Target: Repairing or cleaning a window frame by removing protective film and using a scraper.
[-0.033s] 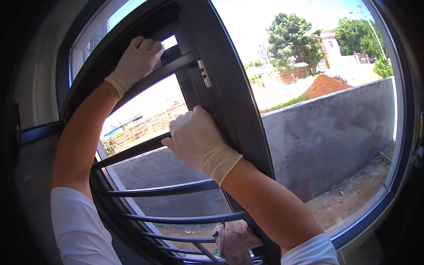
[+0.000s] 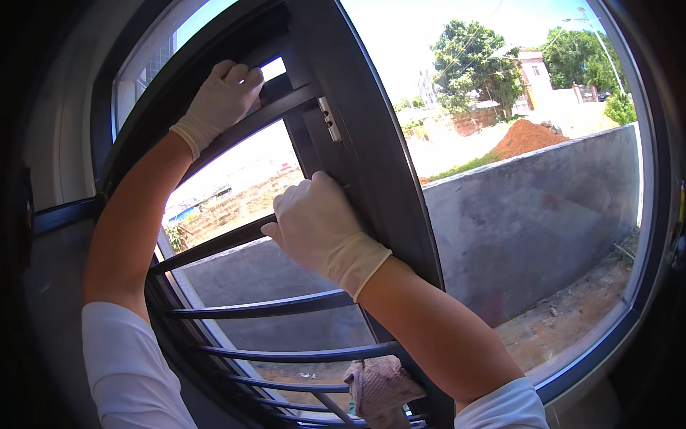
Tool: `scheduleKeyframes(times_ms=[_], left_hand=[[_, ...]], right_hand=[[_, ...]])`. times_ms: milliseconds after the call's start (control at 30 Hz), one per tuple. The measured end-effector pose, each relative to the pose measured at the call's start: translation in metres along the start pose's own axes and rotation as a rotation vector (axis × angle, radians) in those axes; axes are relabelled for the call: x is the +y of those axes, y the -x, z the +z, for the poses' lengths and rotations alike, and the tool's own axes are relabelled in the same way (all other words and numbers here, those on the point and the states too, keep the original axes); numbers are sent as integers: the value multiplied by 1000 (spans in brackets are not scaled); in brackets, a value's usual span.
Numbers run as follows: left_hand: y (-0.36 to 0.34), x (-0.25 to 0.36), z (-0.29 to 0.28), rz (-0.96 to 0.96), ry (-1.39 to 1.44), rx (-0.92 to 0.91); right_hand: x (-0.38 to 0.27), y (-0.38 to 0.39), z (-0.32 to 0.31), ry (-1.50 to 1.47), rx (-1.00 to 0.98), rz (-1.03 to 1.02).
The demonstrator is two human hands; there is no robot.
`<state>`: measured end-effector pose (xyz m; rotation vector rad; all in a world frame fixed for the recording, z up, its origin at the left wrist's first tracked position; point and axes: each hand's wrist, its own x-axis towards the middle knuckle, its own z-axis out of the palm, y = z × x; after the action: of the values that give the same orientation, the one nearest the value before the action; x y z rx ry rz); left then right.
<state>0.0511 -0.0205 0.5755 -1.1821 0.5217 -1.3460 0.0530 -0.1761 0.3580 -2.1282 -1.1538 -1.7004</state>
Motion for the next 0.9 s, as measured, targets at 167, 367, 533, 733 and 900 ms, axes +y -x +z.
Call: scheduleKeyframes(times_ms=[167, 367, 533, 733, 900], left_hand=[[1, -1, 4, -6, 33, 26], [1, 0, -7, -24, 92, -38], [3, 4, -15, -60, 165, -3], [12, -14, -22, 174, -8, -85], [8, -2, -20, 92, -99, -44]], right_hand=[[-1, 0, 3, -12, 41, -11], [-1, 1, 5, 51, 70, -17], [1, 1, 5, 11, 42, -16], [-2, -1, 3, -1, 30, -8], [-1, 0, 1, 56, -10, 0]])
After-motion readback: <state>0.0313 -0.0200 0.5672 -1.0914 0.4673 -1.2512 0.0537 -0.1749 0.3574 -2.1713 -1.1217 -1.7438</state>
